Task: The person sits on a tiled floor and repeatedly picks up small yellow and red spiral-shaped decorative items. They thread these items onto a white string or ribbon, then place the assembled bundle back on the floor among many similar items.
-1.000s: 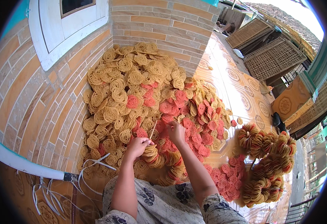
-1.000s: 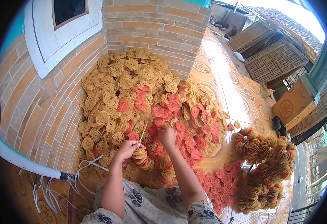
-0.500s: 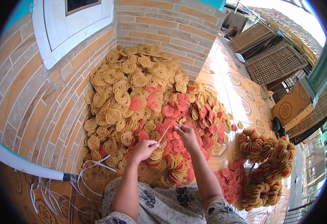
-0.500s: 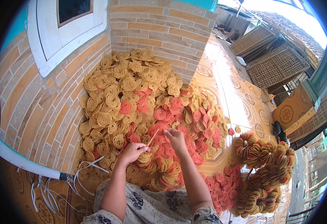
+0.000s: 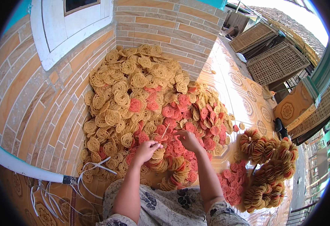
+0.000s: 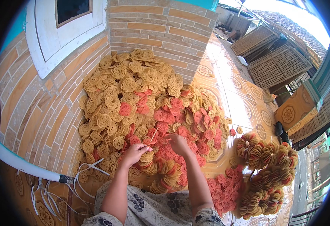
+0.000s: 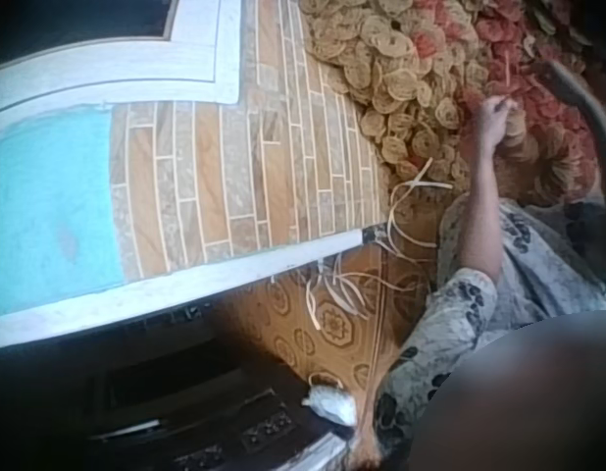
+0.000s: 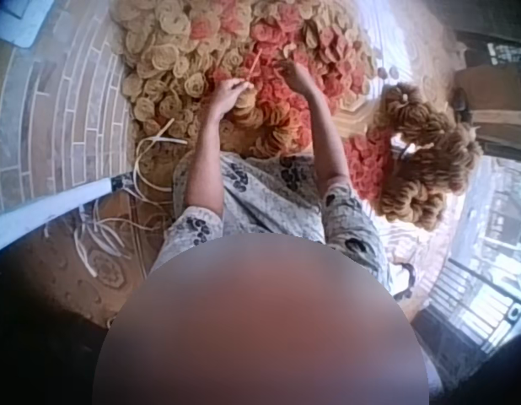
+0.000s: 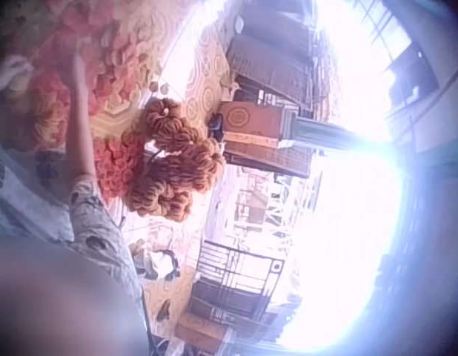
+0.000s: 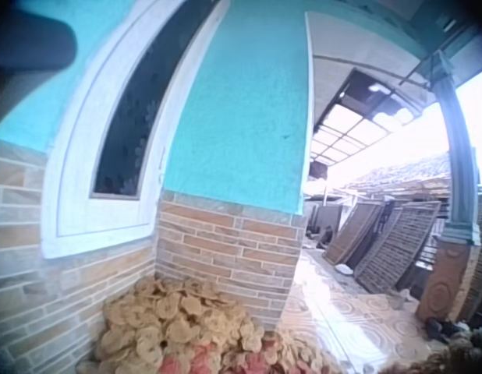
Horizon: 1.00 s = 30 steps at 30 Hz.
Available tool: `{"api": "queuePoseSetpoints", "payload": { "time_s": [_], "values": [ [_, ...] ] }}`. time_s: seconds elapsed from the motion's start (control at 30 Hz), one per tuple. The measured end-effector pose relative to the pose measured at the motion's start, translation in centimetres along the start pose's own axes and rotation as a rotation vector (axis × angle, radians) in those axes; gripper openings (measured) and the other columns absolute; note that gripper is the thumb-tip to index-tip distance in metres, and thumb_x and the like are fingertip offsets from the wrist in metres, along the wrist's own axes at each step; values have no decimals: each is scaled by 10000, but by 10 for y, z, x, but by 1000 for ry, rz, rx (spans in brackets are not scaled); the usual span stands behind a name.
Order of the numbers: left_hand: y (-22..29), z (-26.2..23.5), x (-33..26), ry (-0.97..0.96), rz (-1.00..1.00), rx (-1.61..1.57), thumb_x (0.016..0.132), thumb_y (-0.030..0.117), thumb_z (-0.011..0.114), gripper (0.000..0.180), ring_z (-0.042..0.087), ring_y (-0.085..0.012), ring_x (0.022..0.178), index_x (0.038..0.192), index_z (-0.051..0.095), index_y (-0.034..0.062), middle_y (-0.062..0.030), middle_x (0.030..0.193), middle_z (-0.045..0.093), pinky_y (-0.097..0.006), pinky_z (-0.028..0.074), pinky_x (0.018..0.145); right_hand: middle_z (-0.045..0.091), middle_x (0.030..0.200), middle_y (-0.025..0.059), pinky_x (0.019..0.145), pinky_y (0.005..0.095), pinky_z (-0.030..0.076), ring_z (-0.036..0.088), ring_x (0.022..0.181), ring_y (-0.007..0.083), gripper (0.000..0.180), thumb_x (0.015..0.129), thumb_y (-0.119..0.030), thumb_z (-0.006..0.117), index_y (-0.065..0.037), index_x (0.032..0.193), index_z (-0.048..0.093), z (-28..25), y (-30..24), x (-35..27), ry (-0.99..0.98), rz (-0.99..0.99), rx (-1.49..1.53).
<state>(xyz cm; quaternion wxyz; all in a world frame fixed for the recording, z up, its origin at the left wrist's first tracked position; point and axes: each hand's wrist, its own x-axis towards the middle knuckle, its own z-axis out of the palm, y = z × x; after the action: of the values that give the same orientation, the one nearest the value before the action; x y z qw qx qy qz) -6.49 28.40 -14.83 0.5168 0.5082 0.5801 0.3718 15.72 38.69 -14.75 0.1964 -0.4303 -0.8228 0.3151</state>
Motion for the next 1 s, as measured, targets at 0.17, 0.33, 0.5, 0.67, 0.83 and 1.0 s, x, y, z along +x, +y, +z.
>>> {"api": "queuePoseSetpoints", "payload": {
  "time_s": [0.17,0.33,0.5,0.67,0.83,1.0],
  "values": [
    [5,-4,-2,-57,4,121,939,235,578,270,663,-159,907,1020,706,13,-98,973,719,-300,476,858,692,938,93,903,439,377,630,895,275,210,865,-272,630,-113,970,716,28,17,-3,274,248,-464],
    [2,-1,1,-61,35,160,919,276,596,268,674,-200,885,1009,722,58,-100,955,719,-324,487,813,672,735,112,687,346,478,638,685,230,270,905,-221,606,22,986,689,2,3,-7,417,344,64],
    [1,0,1,-49,45,193,916,293,597,270,679,-217,868,997,728,71,-97,956,719,-331,494,789,691,766,85,598,266,436,548,646,69,271,923,-216,615,39,989,677,-2,-30,-7,408,224,295],
    [2,1,0,-24,25,197,917,297,595,269,679,-217,862,996,729,78,-90,954,720,-334,495,786,655,746,116,665,364,446,586,692,206,209,908,-181,609,4,944,701,-11,-52,-14,490,-172,-215],
    [-3,7,5,66,75,148,908,317,606,269,678,-250,842,992,730,93,-110,929,713,-347,497,762,643,772,123,705,374,427,552,717,216,201,919,-182,605,-7,904,702,-13,-65,-17,371,-279,-130],
    [-5,14,6,105,162,233,907,290,623,266,676,-262,851,1010,706,59,-128,940,701,-356,499,762,623,747,120,664,323,441,566,703,211,237,908,-204,642,26,851,658,4,-73,-8,367,7,319]
  ]
}}
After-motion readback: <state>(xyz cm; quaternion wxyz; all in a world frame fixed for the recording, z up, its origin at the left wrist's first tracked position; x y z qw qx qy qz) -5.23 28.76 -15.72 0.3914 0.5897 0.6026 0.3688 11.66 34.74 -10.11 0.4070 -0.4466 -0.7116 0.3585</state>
